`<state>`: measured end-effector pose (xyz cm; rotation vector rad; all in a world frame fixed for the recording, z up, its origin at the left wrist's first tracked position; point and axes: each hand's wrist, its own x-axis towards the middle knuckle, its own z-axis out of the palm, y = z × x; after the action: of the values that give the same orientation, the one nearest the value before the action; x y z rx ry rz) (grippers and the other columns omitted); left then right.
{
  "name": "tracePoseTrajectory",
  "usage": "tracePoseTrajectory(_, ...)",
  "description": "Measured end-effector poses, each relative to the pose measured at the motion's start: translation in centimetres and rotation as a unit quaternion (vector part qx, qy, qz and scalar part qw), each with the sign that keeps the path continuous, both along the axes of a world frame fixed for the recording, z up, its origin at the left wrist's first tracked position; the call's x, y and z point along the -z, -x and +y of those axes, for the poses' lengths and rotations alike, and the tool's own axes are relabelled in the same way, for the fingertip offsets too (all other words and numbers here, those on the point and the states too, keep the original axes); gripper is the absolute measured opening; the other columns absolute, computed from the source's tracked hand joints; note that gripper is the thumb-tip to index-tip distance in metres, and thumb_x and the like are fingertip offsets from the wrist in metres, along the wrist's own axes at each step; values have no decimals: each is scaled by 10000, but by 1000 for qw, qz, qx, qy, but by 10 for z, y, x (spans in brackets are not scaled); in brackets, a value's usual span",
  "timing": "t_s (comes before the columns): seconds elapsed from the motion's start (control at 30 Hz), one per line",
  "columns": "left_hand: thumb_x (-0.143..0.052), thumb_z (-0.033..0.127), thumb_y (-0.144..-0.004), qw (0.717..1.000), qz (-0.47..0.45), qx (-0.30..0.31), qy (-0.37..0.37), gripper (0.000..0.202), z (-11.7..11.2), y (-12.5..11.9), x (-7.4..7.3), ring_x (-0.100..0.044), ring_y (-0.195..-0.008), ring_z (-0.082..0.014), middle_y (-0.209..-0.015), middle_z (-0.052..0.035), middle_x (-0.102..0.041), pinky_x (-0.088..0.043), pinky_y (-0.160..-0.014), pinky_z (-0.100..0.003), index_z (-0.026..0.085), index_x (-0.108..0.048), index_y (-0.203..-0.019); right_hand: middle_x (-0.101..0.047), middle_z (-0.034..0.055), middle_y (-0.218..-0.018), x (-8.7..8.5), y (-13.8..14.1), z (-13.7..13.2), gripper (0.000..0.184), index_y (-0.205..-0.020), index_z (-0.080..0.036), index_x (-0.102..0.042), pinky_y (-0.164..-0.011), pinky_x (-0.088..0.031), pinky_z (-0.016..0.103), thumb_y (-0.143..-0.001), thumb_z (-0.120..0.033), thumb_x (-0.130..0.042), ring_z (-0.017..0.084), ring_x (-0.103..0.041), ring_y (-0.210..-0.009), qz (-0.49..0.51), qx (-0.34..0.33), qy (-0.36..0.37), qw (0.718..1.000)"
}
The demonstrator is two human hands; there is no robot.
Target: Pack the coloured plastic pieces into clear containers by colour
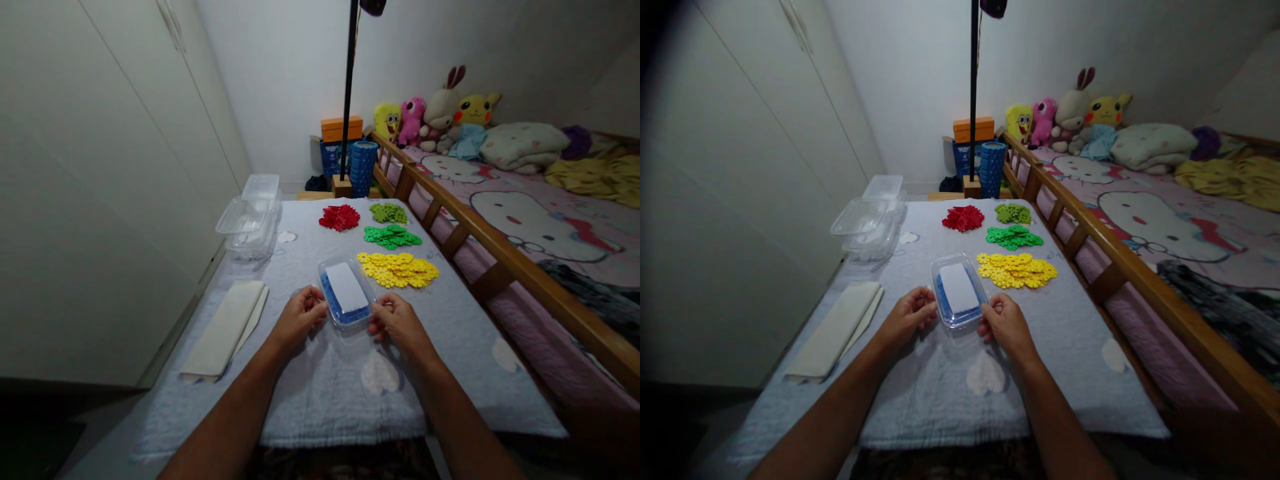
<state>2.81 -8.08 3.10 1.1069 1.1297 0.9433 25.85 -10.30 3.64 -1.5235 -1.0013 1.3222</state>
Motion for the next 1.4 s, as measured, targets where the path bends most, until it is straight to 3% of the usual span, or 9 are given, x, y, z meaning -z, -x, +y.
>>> tracePoseTrajectory(0.13,-830,453,-738,998,-45,42,2,415,-5,-3,0,-527,-550,-83,-665,45,-591,-386,-524,-193,201,-596,-968,-682,-7,-590,-6,-6,-4,374,-819,-240,-491,-396,-497,243,-666,-492,-721,176,-659,-485,26,28,-4,999)
tracePoseTrajectory(0.27,-827,417,-754,998,-32,58,5,395,-7,-4,1,-519,-555,-80,-668,48,-577,-394,-542,-199,198,-606,-997,-685,5,-563,-19,-28,-7,369,-802,-235,-518,-392,-505,261,-619,-465,-742,190,-655,-456,37,70,-13,997)
tracePoseTrajectory(0.57,-818,445,-746,998,-22,50,-6,411,-4,-1,3,-507,-556,-84,-656,56,-562,-380,-530,-207,191,-595,-980,-693,11,-565,-43,-141,-16,282,-827,-194,-600,-386,-509,233,-627,-308,-763,171,-643,-434,-45,277,-80,957)
tracePoseTrajectory(0.7,-817,441,-753,998,-5,58,-15,400,-3,1,5,-507,-556,-86,-653,52,-572,-388,-535,-212,189,-600,-975,-676,1,-552,-40,-178,-19,145,-797,-193,-607,-377,-502,216,-695,-235,-702,150,-620,-407,-84,335,-69,936)
tracePoseTrajectory(0.87,-818,439,-759,999,5,49,-15,388,-1,3,5,-519,-561,-91,-651,51,-574,-393,-539,-214,191,-609,-971,-653,-9,-531,-27,-197,-21,45,-775,-201,-611,-339,-452,201,-739,-194,-639,147,-592,-390,-112,374,-25,920)
tracePoseTrajectory(1.1,-825,432,-753,999,4,42,-8,388,-1,2,7,-507,-546,-85,-657,48,-584,-380,-528,-208,191,-617,-974,-657,14,-584,-4,-208,-24,79,-779,-204,-626,-401,-496,265,-722,-257,-642,191,-637,-473,-155,379,-34,912)
tracePoseTrajectory(1.2,-834,436,-745,999,1,41,-3,400,-2,2,8,-512,-547,-86,-662,47,-590,-373,-522,-205,192,-616,-976,-675,44,-663,-2,-208,-27,224,-888,-188,-660,-461,-512,326,-761,-373,-643,225,-646,-529,-192,378,-26,905)
tracePoseTrajectory(1.27,-843,435,-735,999,3,41,-3,408,-2,3,8,-520,-552,-88,-668,41,-601,-372,-520,-204,191,-617,-971,-664,52,-711,-1,-205,-31,391,-1017,-168,-668,-545,-529,384,-761,-463,-664,252,-639,-589,-278,390,-42,877)
tracePoseTrajectory(1.4,-832,441,-755,999,9,42,-5,395,-2,3,8,-525,-554,-86,-682,39,-606,-378,-524,-202,194,-621,-979,-615,71,-789,4,-186,-38,525,-1109,-139,-663,-814,-532,497,-757,-527,-681,312,-617,-815,-468,397,-140,777)
